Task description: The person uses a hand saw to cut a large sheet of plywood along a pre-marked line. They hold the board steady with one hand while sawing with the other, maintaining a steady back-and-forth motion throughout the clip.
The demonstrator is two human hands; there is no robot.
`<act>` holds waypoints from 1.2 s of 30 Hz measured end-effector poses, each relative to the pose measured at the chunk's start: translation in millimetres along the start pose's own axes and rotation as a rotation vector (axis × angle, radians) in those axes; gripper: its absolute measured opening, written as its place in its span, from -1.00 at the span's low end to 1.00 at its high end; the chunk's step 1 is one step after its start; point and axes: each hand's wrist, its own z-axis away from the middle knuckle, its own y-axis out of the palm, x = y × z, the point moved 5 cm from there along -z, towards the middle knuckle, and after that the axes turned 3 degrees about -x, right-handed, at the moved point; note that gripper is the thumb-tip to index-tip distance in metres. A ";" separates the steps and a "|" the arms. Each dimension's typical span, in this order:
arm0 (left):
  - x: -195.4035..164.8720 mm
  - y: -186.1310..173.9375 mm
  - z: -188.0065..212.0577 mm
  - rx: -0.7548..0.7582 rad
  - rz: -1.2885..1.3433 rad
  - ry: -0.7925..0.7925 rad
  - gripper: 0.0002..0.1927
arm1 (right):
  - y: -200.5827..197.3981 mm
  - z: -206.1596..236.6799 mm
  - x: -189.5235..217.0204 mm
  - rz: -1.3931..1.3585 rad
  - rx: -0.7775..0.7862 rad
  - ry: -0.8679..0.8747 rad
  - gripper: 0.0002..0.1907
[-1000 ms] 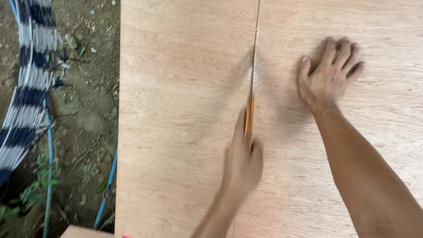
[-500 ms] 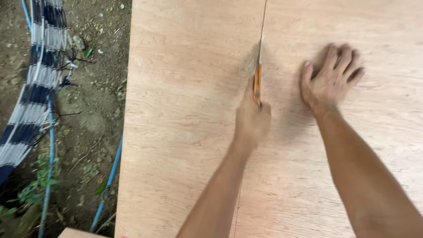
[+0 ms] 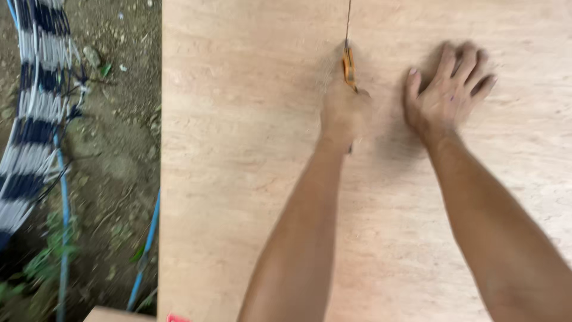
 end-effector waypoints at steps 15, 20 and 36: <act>6.1 -5.1 20.8 0.199 0.705 0.070 -0.17 | -2.7 -10.6 0.9 -0.026 -0.001 0.030 -0.24; 13.5 -12.0 68.8 0.114 0.431 -0.011 -0.25 | 1.7 -8.9 -3.1 -0.019 0.026 0.043 -0.24; -22.0 -20.8 25.8 0.103 0.429 -0.039 -0.61 | -2.2 -4.1 1.8 -0.015 0.047 0.043 -0.23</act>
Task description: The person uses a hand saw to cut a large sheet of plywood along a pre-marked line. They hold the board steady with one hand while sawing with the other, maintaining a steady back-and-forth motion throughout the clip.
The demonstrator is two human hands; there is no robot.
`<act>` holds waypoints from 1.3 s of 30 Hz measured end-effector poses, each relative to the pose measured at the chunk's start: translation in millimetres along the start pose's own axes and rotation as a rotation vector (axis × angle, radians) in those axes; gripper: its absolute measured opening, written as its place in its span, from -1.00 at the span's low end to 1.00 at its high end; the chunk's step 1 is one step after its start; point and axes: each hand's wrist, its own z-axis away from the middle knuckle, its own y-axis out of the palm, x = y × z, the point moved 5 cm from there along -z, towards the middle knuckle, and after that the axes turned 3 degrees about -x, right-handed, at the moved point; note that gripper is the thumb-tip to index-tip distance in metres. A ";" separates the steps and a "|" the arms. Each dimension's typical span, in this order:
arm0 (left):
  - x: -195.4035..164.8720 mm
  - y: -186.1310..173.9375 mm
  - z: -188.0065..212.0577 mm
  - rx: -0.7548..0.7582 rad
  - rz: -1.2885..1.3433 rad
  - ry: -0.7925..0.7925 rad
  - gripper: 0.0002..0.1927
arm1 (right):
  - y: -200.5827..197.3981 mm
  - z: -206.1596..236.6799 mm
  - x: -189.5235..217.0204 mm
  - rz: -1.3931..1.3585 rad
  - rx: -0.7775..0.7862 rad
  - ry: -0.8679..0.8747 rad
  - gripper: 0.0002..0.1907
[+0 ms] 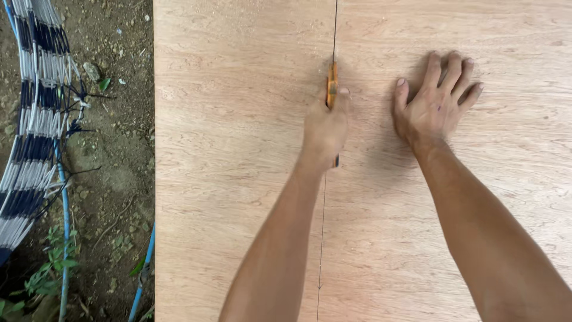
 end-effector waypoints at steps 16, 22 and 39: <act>27.0 -6.0 -9.8 -0.005 -0.131 0.046 -0.47 | 3.3 2.1 4.0 0.026 0.035 0.029 -0.22; 41.5 -46.2 166.3 -0.006 -0.134 0.201 -0.33 | -2.1 1.1 7.9 -0.020 0.006 -0.015 -0.24; 68.8 -32.6 151.7 0.054 -0.234 -0.077 -0.28 | 4.2 -0.7 -2.1 0.006 -0.023 -0.032 -0.24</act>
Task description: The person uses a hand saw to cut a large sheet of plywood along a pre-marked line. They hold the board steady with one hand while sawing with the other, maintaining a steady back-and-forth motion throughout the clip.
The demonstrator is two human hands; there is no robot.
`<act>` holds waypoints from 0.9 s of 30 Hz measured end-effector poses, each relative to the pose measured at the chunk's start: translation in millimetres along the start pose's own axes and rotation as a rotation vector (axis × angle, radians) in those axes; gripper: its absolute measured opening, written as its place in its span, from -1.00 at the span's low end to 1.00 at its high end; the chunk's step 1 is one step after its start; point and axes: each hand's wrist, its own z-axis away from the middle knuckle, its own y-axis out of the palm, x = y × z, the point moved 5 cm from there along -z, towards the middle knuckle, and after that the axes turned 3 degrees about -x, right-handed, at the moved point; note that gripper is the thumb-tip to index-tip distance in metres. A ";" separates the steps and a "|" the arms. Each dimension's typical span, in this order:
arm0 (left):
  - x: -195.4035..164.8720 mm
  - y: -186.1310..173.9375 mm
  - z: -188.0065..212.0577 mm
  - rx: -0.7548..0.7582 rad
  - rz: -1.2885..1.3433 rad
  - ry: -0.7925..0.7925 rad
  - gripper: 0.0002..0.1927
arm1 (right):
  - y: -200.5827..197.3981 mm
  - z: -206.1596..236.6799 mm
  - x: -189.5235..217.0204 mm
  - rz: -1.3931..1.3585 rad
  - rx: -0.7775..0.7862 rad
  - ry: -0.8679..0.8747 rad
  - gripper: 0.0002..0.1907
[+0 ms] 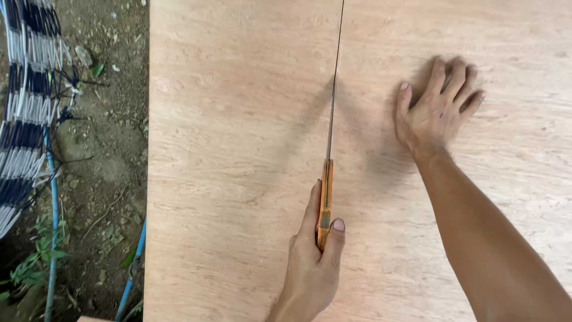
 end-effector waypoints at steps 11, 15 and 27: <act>-70.5 -3.9 -86.9 -0.021 0.141 -0.019 -0.36 | -6.1 5.5 5.4 -0.018 0.002 0.012 -0.26; -38.5 -13.2 13.3 -0.009 0.133 0.192 -0.30 | -3.8 3.7 4.4 -0.017 0.015 0.006 -0.25; -2.0 2.8 -57.4 0.023 0.002 -0.091 -0.27 | -5.0 3.7 5.1 -0.013 0.011 0.026 -0.24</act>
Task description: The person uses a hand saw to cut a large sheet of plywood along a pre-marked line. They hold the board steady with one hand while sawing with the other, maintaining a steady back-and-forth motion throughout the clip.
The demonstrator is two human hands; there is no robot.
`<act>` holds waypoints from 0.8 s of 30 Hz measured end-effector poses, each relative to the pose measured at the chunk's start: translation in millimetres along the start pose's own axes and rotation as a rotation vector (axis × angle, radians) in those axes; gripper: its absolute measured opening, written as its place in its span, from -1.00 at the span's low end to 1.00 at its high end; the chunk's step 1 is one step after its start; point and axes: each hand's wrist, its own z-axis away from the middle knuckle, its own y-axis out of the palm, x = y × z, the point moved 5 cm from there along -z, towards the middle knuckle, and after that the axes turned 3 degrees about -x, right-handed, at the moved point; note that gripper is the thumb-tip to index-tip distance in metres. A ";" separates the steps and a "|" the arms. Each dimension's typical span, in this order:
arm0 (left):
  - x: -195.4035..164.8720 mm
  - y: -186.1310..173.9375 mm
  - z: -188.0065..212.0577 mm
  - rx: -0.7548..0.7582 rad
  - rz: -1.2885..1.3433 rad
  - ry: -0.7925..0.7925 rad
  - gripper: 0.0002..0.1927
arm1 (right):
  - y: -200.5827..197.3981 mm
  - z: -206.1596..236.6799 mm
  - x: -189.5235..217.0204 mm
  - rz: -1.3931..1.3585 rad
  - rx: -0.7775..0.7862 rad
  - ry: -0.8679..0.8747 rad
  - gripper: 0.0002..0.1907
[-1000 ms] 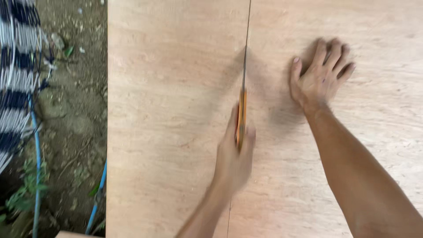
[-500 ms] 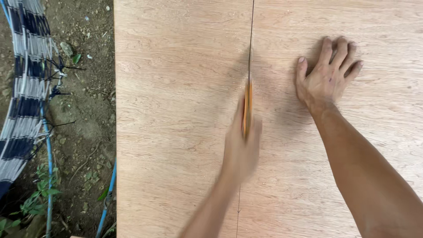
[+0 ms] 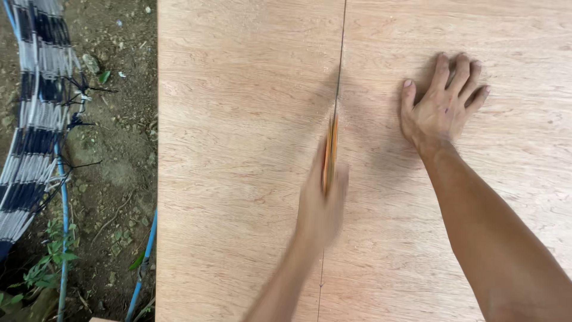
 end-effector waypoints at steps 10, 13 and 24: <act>-66.3 -2.3 -59.5 -0.163 0.005 0.483 -0.30 | 5.5 0.1 -3.1 0.027 -0.011 -0.019 -0.26; -72.8 2.0 -73.0 -0.121 0.044 0.255 -0.30 | 5.0 1.7 -4.2 0.009 -0.009 0.009 -0.27; -33.0 -5.6 -20.5 -0.030 -0.052 0.030 -0.29 | 4.2 -2.2 -0.9 0.001 0.005 0.008 -0.24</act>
